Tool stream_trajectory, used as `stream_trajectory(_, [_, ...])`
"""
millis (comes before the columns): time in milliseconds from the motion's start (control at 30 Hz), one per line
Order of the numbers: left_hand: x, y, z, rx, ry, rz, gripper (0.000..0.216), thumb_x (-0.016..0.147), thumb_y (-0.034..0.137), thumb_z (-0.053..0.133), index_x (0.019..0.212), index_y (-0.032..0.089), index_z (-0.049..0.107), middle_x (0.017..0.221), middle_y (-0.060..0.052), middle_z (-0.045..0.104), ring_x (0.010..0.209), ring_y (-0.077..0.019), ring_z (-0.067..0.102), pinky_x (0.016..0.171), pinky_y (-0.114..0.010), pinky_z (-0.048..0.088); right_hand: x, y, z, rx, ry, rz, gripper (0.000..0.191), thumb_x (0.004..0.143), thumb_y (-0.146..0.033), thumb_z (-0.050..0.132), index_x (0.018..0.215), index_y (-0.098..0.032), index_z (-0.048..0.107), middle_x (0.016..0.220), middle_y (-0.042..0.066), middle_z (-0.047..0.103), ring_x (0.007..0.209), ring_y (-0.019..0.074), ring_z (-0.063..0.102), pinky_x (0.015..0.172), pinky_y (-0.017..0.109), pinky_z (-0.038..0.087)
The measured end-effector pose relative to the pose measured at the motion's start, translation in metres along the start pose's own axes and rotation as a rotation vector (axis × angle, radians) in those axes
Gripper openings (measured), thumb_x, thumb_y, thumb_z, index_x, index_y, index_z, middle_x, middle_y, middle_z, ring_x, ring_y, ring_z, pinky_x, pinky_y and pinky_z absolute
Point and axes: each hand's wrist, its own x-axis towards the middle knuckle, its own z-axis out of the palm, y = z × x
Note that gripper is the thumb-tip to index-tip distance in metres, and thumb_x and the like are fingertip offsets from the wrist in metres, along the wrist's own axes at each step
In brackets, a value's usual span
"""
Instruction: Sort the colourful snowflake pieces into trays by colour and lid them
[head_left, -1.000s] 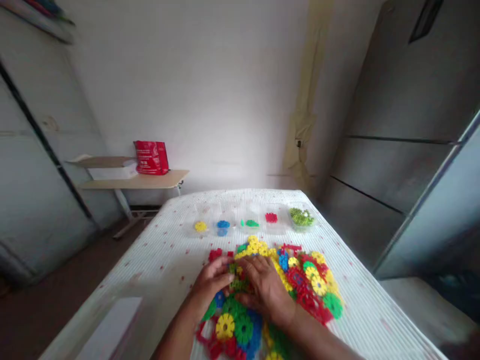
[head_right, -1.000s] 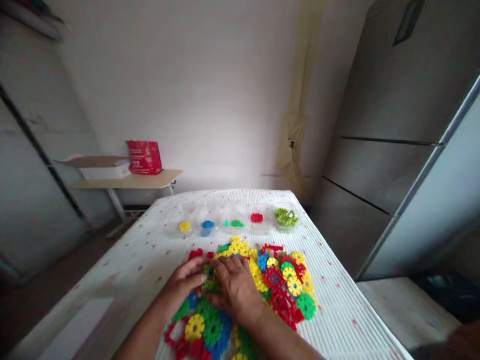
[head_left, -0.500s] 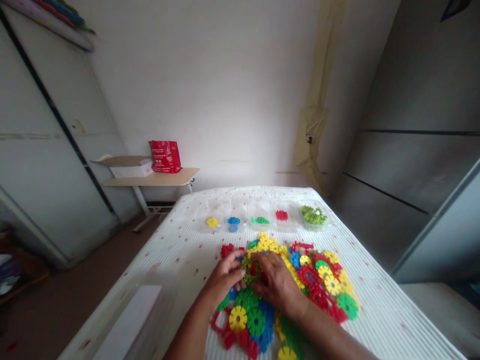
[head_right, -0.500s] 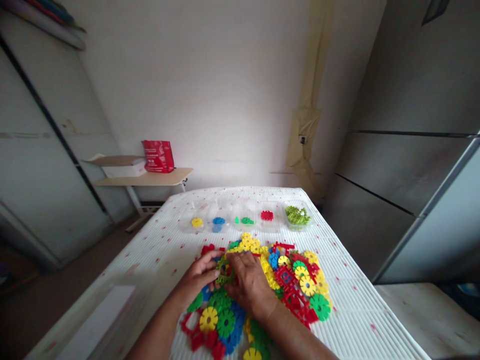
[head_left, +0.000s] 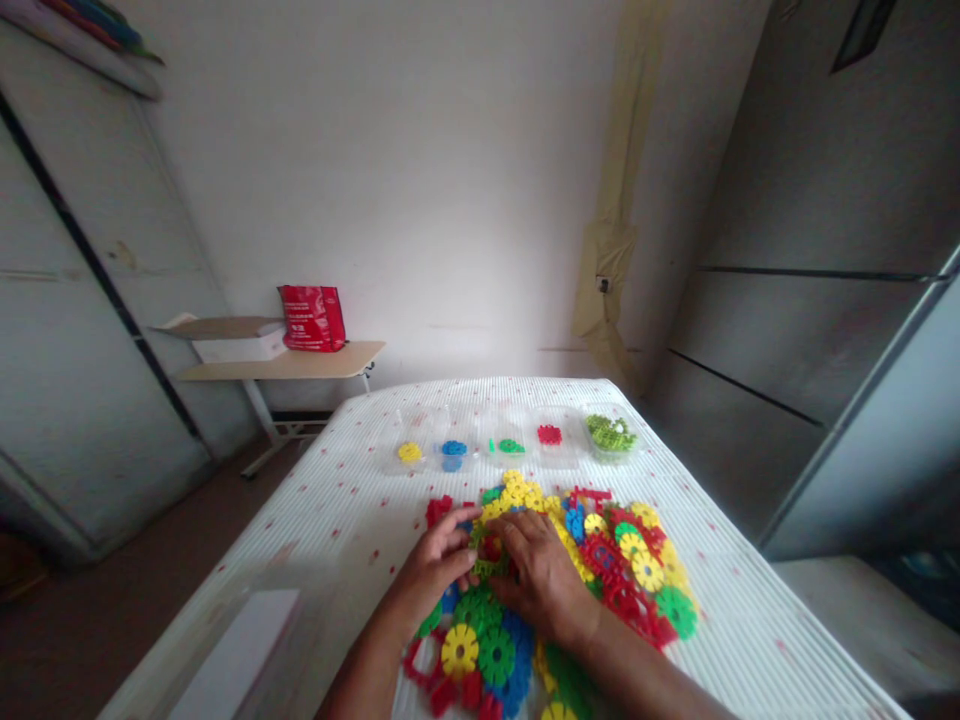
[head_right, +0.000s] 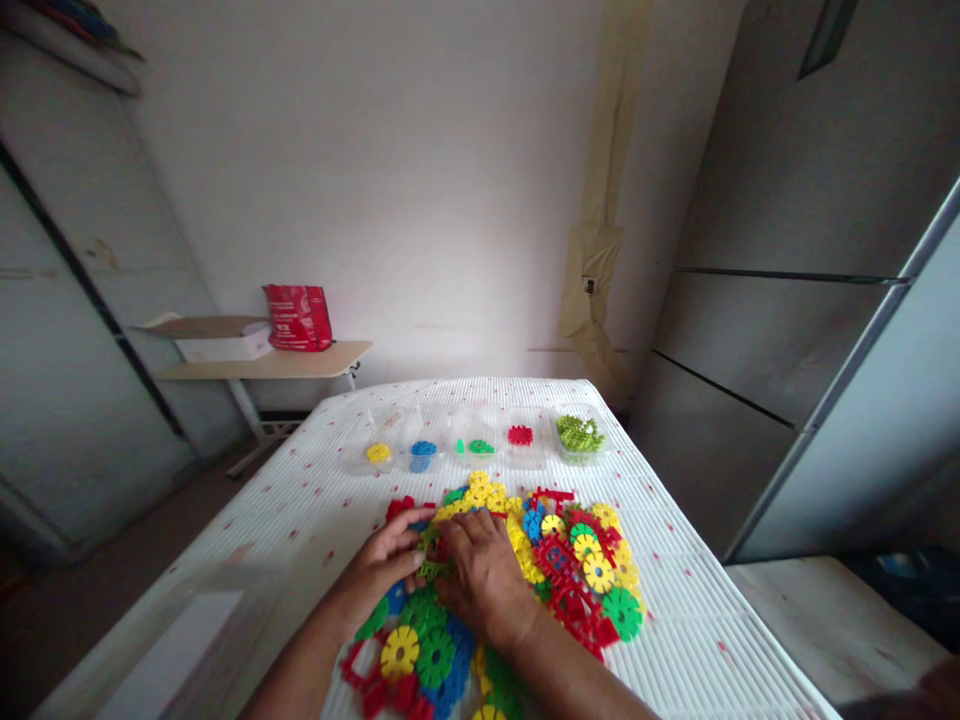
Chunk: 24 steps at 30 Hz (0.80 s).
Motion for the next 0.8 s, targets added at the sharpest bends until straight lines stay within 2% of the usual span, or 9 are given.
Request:
stream_trajectory(267, [0.004,-0.004,-0.001,0.012,-0.018,0.003,0.061,0.07,0.034,0.061,0.125,0.015,0.042,0.078,-0.002,0.059,0.057,-0.0118,0.056,0.051,-0.023,0.039,0.0,-0.008,-0.007,-0.025,-0.054,0.085,0.057,0.069,-0.023,0.061,0.124,-0.024,0.045,0.121,0.006,0.054,0.109,0.0236,0.043,0.094,0.039,0.03])
stream_trajectory(400, [0.005,-0.008,-0.002,0.025,-0.03,0.008,0.064,0.069,0.037,0.063,0.126,0.016,0.042,0.076,-0.002,0.06,0.056,-0.012,0.056,0.049,-0.022,0.039,0.0,-0.011,-0.008,-0.025,-0.074,0.102,0.057,0.068,-0.025,0.062,0.122,-0.024,0.046,0.114,0.006,0.056,0.105,0.0238,0.044,0.093,0.04,0.031])
stream_trajectory(533, [0.004,-0.006,-0.003,0.05,0.048,0.024,0.061,0.07,0.048,0.062,0.12,0.016,0.048,0.074,-0.002,0.061,0.055,-0.0123,0.056,0.047,-0.022,0.039,0.002,-0.004,-0.024,-0.019,-0.017,0.09,0.056,0.068,-0.026,0.063,0.122,-0.023,0.048,0.11,0.007,0.057,0.101,0.0241,0.048,0.088,0.04,0.036])
stream_trajectory(600, [0.004,-0.004,-0.004,0.032,0.134,0.056,0.057,0.07,0.051,0.061,0.114,0.016,0.051,0.074,-0.003,0.062,0.055,-0.0119,0.055,0.047,-0.022,0.039,0.006,0.015,-0.043,-0.031,0.108,0.097,0.052,0.071,-0.026,0.061,0.121,-0.022,0.048,0.111,0.009,0.058,0.102,0.0244,0.049,0.087,0.04,0.038])
stream_trajectory(700, [0.004,-0.002,-0.008,-0.027,0.277,0.075,0.051,0.068,0.05,0.064,0.106,0.015,0.055,0.073,-0.002,0.064,0.054,-0.0113,0.054,0.047,-0.021,0.038,0.013,0.065,-0.08,-0.09,0.341,0.163,0.045,0.073,-0.028,0.059,0.117,-0.019,0.051,0.108,0.01,0.061,0.099,0.0241,0.053,0.086,0.038,0.041])
stream_trajectory(733, [0.005,-0.002,-0.01,-0.045,0.316,0.075,0.051,0.067,0.049,0.065,0.104,0.015,0.056,0.073,-0.002,0.064,0.054,-0.0114,0.054,0.047,-0.021,0.039,0.016,0.086,-0.093,-0.132,0.394,0.21,0.044,0.073,-0.028,0.059,0.115,-0.018,0.053,0.106,0.01,0.063,0.097,0.0235,0.055,0.085,0.037,0.042])
stream_trajectory(800, [0.006,-0.003,-0.012,-0.068,0.364,0.079,0.05,0.065,0.048,0.067,0.101,0.015,0.058,0.072,-0.003,0.064,0.054,-0.0118,0.054,0.047,-0.022,0.039,0.022,0.127,-0.115,-0.245,0.416,0.37,0.044,0.071,-0.029,0.06,0.113,-0.018,0.055,0.106,0.01,0.064,0.096,0.0237,0.057,0.084,0.034,0.043])
